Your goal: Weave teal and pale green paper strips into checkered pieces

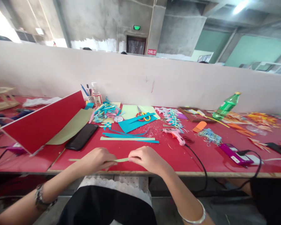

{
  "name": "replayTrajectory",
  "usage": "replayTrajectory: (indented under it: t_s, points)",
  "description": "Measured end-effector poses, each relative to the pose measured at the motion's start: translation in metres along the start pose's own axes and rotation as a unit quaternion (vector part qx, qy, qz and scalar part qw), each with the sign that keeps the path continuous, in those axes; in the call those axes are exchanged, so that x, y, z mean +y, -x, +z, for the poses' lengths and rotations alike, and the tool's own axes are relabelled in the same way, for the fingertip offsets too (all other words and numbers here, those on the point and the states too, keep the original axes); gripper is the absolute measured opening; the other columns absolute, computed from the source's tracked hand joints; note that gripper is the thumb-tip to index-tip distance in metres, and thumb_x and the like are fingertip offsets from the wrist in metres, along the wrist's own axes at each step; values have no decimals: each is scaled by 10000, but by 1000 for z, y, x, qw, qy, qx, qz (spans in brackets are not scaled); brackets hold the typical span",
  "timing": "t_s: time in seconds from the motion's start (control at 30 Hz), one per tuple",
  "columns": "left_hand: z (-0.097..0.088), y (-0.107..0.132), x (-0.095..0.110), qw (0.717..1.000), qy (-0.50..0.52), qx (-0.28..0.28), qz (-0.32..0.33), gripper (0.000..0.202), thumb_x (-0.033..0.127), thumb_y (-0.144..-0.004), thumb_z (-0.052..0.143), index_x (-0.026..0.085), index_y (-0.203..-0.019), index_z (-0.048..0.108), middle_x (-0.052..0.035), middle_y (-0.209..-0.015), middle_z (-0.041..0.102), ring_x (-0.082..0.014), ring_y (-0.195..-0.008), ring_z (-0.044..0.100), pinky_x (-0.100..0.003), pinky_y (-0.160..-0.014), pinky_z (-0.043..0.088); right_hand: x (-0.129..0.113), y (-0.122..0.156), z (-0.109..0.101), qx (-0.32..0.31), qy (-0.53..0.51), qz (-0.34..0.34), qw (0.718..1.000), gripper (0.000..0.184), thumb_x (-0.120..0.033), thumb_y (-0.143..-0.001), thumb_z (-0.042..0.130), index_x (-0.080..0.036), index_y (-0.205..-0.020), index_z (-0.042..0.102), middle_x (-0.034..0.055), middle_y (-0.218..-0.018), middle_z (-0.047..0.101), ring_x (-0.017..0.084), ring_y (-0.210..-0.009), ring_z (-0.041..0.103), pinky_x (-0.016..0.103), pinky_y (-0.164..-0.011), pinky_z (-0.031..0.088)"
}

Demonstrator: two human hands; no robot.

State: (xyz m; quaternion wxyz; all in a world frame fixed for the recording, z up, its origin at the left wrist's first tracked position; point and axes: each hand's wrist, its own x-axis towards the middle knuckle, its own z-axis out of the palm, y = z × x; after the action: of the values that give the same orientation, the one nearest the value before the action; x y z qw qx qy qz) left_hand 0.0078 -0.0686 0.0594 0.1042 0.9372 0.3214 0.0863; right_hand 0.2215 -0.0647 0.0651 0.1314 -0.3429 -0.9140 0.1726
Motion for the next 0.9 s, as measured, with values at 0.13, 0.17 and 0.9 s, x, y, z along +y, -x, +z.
replayTrajectory:
  t_s: [0.13,0.17,0.9]
  points:
    - [3,4,0,982,160,-92,-37,332,266,-848,265,172,-757,571,14,-553,621,-60,-423,515,-138,-464,352,-9,-5,5,22,121,-20,992,196,-268,-821,391,-198,-771,567,0,-723,566,122,-719,502,294,-780,320]
    - [4,4,-1,976,186,-109,-45,334,261,-846,258,169,-777,572,10,-572,631,-56,-409,512,-131,-446,352,-12,-6,7,20,151,-30,988,185,-253,-816,395,-198,-759,561,-1,-723,556,124,-731,496,332,-838,286]
    - [4,5,-5,902,377,-173,-120,407,372,-827,267,140,-835,602,-29,-586,638,-78,-425,540,-151,-437,388,-3,-6,40,138,138,-5,981,113,-104,-628,413,-191,-566,450,-59,-443,441,72,-433,329,203,-479,194]
